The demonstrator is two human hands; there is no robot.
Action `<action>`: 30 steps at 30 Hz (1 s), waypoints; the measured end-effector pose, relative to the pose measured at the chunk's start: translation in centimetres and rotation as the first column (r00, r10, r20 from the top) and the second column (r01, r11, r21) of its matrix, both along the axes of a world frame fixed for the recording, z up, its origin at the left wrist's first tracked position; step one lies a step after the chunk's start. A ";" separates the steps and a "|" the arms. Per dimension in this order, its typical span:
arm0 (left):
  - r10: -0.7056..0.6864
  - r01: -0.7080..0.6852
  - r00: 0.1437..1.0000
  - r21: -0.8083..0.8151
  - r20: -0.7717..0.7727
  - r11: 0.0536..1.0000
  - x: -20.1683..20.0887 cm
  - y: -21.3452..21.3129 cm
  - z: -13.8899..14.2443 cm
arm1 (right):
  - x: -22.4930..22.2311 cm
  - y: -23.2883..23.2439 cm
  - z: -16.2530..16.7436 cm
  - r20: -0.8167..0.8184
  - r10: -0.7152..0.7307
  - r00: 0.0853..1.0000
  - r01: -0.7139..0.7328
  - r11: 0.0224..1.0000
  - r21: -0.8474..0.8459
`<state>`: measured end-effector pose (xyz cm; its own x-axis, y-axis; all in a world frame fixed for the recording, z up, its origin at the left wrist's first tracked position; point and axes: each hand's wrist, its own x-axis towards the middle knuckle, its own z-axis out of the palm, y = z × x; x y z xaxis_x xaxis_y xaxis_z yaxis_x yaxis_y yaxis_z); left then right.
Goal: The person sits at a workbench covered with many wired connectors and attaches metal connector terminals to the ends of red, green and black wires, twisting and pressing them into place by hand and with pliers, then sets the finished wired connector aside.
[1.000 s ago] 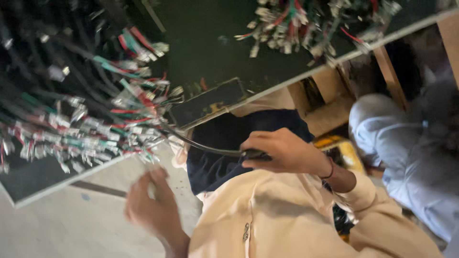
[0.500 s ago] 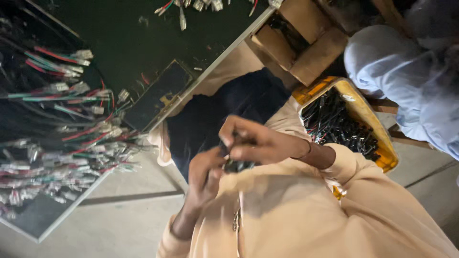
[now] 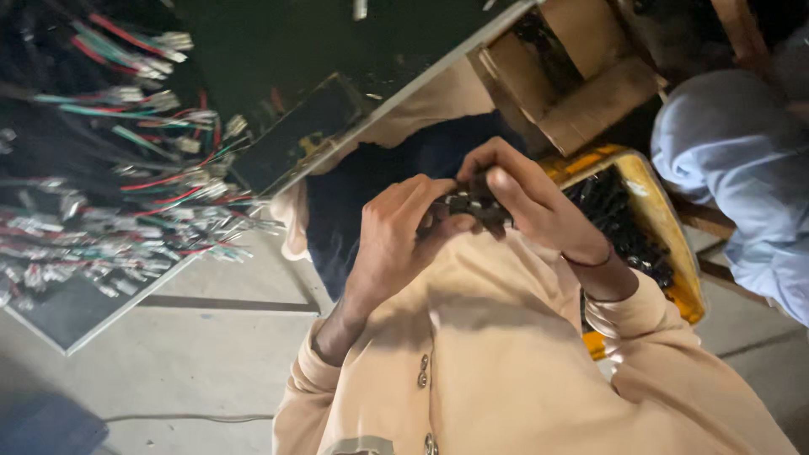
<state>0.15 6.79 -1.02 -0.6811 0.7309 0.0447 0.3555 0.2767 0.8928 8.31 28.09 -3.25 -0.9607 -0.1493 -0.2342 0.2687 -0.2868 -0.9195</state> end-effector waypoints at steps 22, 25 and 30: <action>0.199 -0.110 0.760 0.179 -0.619 0.978 0.0 4.8 4.4 | 3.4 -1.0 -0.7 -0.002 -0.538 0.843 0.519 0.813 0.263; -0.076 0.006 0.506 -0.085 -0.859 0.996 -2.7 3.7 7.3 | 2.4 1.4 2.3 -0.169 -0.192 0.967 0.251 0.840 0.481; -0.359 0.274 0.812 -0.241 -0.460 0.931 -5.2 3.3 6.9 | -0.4 5.1 4.7 -0.330 0.360 0.873 0.046 0.612 0.789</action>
<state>-5.04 10.12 5.92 -0.3298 0.9277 0.1751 0.8243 0.1925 0.5324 7.95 33.17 1.46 -0.9591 -0.2722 0.0774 -0.2252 0.5684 -0.7914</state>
